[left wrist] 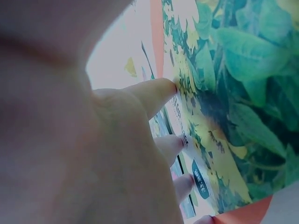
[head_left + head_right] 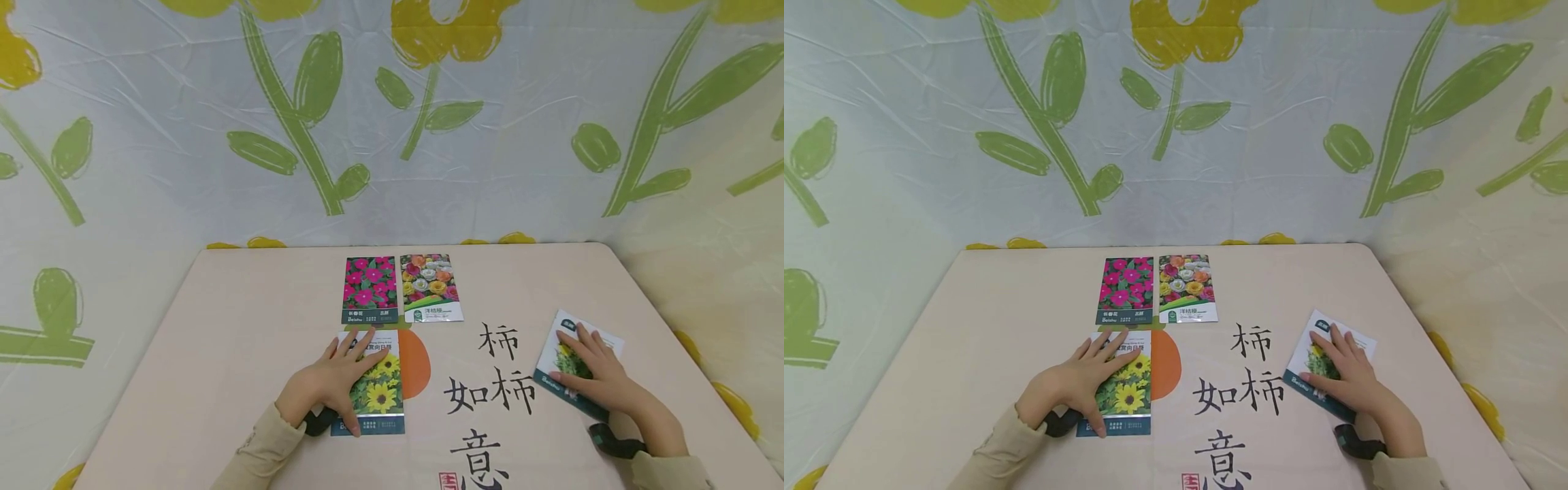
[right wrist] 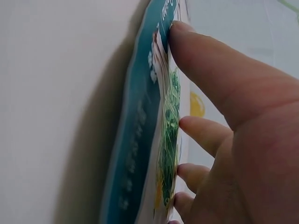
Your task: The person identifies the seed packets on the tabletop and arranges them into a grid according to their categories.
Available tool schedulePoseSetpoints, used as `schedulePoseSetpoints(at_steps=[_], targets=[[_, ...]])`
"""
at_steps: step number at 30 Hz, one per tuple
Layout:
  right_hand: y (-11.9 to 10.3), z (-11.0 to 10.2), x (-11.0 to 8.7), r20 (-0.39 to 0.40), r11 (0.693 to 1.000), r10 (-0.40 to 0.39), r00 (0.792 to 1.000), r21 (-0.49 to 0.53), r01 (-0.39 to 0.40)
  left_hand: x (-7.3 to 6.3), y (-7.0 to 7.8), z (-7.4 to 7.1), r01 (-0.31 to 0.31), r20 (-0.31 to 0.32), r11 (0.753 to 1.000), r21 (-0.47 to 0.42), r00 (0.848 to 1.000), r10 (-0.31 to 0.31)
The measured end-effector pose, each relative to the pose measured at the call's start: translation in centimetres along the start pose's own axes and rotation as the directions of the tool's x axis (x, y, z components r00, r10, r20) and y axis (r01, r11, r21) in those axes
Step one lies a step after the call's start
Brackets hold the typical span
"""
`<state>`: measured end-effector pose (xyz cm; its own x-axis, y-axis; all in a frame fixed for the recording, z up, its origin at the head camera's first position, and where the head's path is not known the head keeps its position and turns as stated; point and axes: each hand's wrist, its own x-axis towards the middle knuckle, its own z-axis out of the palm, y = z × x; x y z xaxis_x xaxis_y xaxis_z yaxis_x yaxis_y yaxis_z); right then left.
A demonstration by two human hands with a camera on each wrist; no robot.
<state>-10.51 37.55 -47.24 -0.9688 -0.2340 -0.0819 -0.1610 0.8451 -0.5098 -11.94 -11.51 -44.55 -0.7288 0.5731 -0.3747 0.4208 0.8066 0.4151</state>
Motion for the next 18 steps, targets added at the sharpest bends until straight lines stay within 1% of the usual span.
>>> schedulePoseSetpoints(at_steps=[9, 18], targets=[[-0.7, 0.4, 0.1, -0.006, 0.999, -0.034, 0.999, 0.001, 0.034, 0.0, 0.1, 0.0, 0.005, 0.004, 1.000, 0.007, 1.000, -0.005], [-1.4, 0.7, 0.3, 0.003, 0.999, -0.048, 0.999, -0.001, 0.048, 0.0, 0.0, 0.1, 0.005, 0.004, 1.000, 0.007, 1.000, -0.005]])
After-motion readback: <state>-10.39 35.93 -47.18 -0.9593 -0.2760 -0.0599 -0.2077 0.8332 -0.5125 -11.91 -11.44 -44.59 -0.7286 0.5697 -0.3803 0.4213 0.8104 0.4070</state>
